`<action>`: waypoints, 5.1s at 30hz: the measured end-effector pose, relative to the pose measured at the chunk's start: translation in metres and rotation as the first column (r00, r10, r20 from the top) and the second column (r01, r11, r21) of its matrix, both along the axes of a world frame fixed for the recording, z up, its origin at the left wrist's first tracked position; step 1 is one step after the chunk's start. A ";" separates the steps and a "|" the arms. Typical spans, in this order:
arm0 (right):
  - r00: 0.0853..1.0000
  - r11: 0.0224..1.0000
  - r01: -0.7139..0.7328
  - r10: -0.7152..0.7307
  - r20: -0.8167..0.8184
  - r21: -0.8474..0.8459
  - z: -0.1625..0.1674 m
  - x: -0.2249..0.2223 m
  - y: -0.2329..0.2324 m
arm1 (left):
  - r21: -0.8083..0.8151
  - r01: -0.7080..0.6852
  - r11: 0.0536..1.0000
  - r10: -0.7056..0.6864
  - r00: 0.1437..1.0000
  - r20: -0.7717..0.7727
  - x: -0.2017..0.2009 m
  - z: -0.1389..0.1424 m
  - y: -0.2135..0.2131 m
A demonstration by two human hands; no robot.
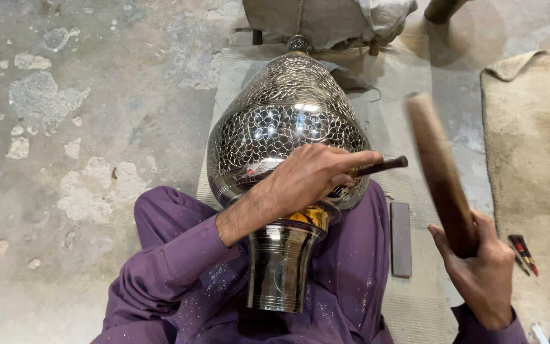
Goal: The person sits cross-legged on the floor holding a large patterned brass vessel on their lap. They hold a punch against the metal surface with one hand and strike it with a wooden mallet in the other hand, working the patterned decoration around the vessel's body and rotating the vessel to reach new areas.
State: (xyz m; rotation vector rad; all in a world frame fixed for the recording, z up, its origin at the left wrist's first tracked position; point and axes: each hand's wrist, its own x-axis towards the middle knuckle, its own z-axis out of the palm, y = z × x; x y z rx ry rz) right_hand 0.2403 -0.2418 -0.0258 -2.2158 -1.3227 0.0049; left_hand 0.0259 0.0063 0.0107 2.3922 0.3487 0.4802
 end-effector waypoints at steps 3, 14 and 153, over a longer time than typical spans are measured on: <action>0.988 0.994 -0.011 0.027 -0.150 0.106 0.003 0.000 0.002 | 0.033 0.003 0.999 -0.002 1.000 -0.017 0.005 0.002 0.005; 0.885 0.952 -0.045 0.180 -0.430 0.304 0.003 0.007 0.007 | -0.015 0.041 0.999 -0.041 0.998 -0.052 0.007 0.001 0.005; 0.971 0.960 -0.239 0.239 0.012 0.143 0.002 0.035 0.028 | 0.006 -0.044 0.999 0.043 0.998 0.041 -0.010 -0.002 0.000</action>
